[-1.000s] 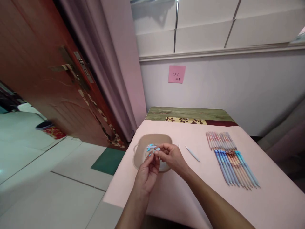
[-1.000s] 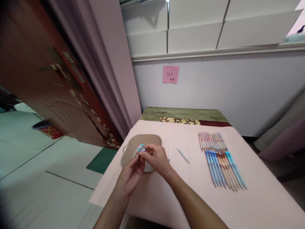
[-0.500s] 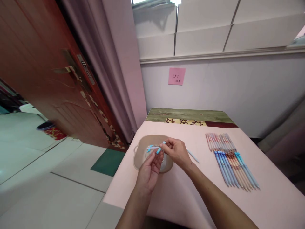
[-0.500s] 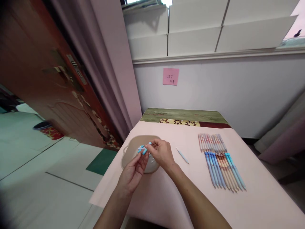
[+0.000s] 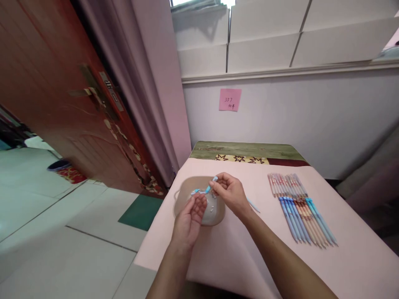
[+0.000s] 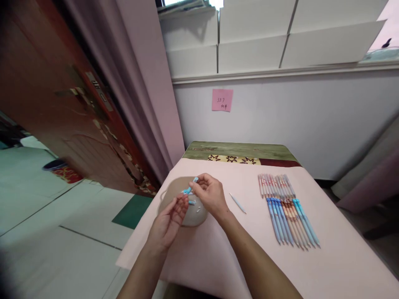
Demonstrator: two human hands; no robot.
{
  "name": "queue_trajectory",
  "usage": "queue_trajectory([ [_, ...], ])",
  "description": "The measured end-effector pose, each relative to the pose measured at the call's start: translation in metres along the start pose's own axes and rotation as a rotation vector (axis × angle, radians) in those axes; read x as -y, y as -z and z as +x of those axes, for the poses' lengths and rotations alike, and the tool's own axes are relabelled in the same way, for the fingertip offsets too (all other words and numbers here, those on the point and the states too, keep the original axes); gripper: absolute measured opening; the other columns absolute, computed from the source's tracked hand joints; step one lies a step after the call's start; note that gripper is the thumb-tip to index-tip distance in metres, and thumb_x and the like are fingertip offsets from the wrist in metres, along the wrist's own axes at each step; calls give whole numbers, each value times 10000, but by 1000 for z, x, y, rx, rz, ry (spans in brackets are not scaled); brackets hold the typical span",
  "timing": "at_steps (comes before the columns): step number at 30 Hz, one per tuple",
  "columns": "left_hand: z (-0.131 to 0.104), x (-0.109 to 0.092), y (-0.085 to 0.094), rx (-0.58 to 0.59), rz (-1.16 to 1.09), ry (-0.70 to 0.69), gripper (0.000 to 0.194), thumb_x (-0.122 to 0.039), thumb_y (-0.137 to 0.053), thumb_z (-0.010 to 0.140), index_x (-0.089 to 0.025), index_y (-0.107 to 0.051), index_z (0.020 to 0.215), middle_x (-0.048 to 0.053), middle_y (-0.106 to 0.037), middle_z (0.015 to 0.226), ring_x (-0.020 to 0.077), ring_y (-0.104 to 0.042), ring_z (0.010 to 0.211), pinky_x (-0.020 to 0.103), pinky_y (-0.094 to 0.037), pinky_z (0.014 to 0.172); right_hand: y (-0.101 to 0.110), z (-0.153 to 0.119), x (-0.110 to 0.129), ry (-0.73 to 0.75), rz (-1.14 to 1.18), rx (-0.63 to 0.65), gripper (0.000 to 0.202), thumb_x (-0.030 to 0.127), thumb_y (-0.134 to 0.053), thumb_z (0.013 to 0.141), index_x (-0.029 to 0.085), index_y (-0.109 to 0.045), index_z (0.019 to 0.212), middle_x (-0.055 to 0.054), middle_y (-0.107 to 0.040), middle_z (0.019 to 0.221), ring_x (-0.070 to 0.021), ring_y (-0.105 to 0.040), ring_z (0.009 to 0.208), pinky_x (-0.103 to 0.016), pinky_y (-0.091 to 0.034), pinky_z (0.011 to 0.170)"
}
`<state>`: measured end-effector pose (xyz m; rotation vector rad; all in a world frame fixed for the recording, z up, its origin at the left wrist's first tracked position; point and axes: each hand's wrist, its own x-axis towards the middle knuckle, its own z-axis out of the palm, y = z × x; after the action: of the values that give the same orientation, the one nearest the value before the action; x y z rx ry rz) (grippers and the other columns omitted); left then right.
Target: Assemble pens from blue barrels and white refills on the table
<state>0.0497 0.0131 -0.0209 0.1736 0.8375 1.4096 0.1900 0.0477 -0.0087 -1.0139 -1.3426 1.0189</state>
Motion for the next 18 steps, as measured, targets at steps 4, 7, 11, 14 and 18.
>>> queue_trajectory([
  [4,5,-17,8,-99,-6,-190,215,-23,-434,884,-81,-639,852,101,-695,781,124,-682,719,228,-582,696,3,4,-1,9,-182,-35,245,422,-659,742,184,-601,755,0,-638,628,-136,-605,572,-234,-469,568],
  [7,4,-21,11,-82,36,-222,189,1,-475,855,-92,-639,856,87,-695,787,115,-680,710,214,-576,693,0,3,1,15,-176,-36,224,403,-651,752,184,-618,784,-3,-653,655,-133,-605,583,-227,-469,572],
  [11,-1,-14,7,-8,83,-53,131,-62,-521,861,-84,-648,887,115,-707,808,154,-691,715,265,-591,684,-14,0,2,22,-107,32,192,366,-683,720,183,-648,767,-1,-663,659,-131,-611,600,-215,-474,571],
  [14,-2,-10,1,29,-10,65,151,-100,-495,892,-81,-644,896,113,-716,816,142,-693,704,245,-591,676,-26,-2,1,-9,-27,103,219,376,-696,714,181,-669,810,-10,-685,709,-133,-625,617,-215,-487,571],
  [18,1,-19,3,-29,-130,45,198,-31,-438,900,-82,-629,902,82,-718,777,96,-677,622,164,-569,595,-25,3,1,22,-83,251,259,378,-701,720,197,-700,905,-4,-706,777,-121,-627,624,-209,-485,578],
])
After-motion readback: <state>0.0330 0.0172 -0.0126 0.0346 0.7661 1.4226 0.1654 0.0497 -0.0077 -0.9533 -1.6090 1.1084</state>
